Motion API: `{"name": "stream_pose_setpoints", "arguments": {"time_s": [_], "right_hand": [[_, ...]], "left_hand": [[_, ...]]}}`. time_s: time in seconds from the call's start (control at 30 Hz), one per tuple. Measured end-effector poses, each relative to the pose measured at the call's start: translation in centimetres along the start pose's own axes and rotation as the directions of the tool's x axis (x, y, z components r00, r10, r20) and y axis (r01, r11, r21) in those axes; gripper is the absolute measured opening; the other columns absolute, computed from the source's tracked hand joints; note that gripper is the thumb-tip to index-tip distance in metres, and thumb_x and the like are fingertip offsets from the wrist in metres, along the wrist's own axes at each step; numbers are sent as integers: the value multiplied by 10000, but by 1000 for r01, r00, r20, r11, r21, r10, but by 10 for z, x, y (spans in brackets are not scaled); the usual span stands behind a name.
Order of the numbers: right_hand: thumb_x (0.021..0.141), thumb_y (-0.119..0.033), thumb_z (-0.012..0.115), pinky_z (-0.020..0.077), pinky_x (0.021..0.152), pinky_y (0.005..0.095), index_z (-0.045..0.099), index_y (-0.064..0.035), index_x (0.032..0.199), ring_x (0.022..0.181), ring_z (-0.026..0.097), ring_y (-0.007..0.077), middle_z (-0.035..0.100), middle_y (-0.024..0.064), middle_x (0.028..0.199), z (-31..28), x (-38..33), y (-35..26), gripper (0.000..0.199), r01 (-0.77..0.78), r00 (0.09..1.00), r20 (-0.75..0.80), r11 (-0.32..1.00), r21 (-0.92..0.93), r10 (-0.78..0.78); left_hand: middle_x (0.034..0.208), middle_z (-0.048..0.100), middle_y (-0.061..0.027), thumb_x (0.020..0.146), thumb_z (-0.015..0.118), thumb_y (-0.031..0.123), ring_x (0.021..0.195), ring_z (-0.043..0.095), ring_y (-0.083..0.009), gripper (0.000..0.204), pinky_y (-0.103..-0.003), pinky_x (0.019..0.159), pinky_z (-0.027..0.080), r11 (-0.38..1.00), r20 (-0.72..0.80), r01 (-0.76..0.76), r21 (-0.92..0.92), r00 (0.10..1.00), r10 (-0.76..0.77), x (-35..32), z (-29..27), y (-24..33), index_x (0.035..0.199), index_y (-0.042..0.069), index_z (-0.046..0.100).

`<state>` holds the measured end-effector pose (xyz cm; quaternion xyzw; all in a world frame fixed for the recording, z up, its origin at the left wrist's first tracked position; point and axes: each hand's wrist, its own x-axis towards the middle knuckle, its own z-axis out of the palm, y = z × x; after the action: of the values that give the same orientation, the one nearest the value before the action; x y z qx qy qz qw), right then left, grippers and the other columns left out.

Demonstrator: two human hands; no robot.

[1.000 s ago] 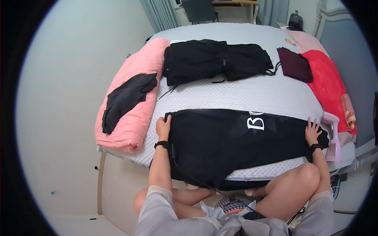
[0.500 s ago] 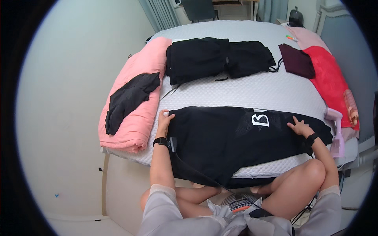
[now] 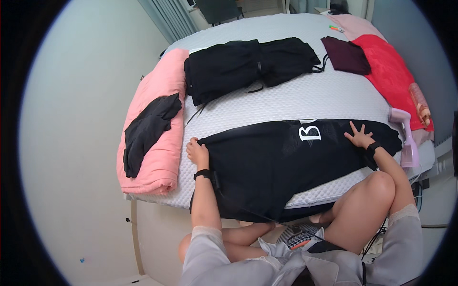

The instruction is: Steaming a pair of black trousers on a bed using a handheld garment steamer.

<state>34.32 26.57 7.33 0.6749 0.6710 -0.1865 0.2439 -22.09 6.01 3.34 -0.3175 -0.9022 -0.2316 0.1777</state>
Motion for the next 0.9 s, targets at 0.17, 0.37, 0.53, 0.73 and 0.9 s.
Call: {"name": "stream_pose_setpoints", "arguments": {"time_s": [0.17,0.37,0.53,0.73,0.9], "right_hand": [[839,-721,311,108,1040,661,-48,-338,1464,1382,58,452,47,284,1491,-12,-14,1,816,16,1000,9,1000,-3,-16],[846,-639,434,302,1003,604,421,-144,1373,1282,367,422,432,150,1384,-52,-19,-33,723,94,995,2,958,-269,-97],[873,-541,471,423,936,481,482,-127,1300,1127,532,386,577,200,1186,-46,-41,-157,595,714,694,103,664,-222,-713],[885,-503,450,149,912,788,281,-153,1431,1367,203,376,272,167,1462,38,-84,-306,671,870,377,-283,442,-219,-882],[850,-464,502,131,944,756,312,-166,1424,1388,187,298,272,100,1483,94,-73,-331,674,776,291,-606,553,-303,-740]], "left_hand": [[1085,556,-103,798,598,206,1069,496,-324,273,-460,879,394,936,150,-325,-134,927,344,-44,-22,72,1044,91,572],[1526,176,-26,904,430,495,1412,85,-309,552,-722,996,70,929,490,-358,-93,796,356,-79,-5,81,1412,297,343],[1509,217,-38,898,439,489,1398,129,-321,539,-728,990,95,945,705,-320,-67,655,272,-52,-33,104,1391,280,381],[1512,228,-17,920,384,469,1404,100,-336,536,-752,966,96,939,583,-328,-105,745,326,-48,3,107,1424,309,301],[1515,217,-23,937,368,410,1402,116,-340,517,-770,933,76,886,405,-464,-9,808,428,-61,35,89,1435,300,282]]}}
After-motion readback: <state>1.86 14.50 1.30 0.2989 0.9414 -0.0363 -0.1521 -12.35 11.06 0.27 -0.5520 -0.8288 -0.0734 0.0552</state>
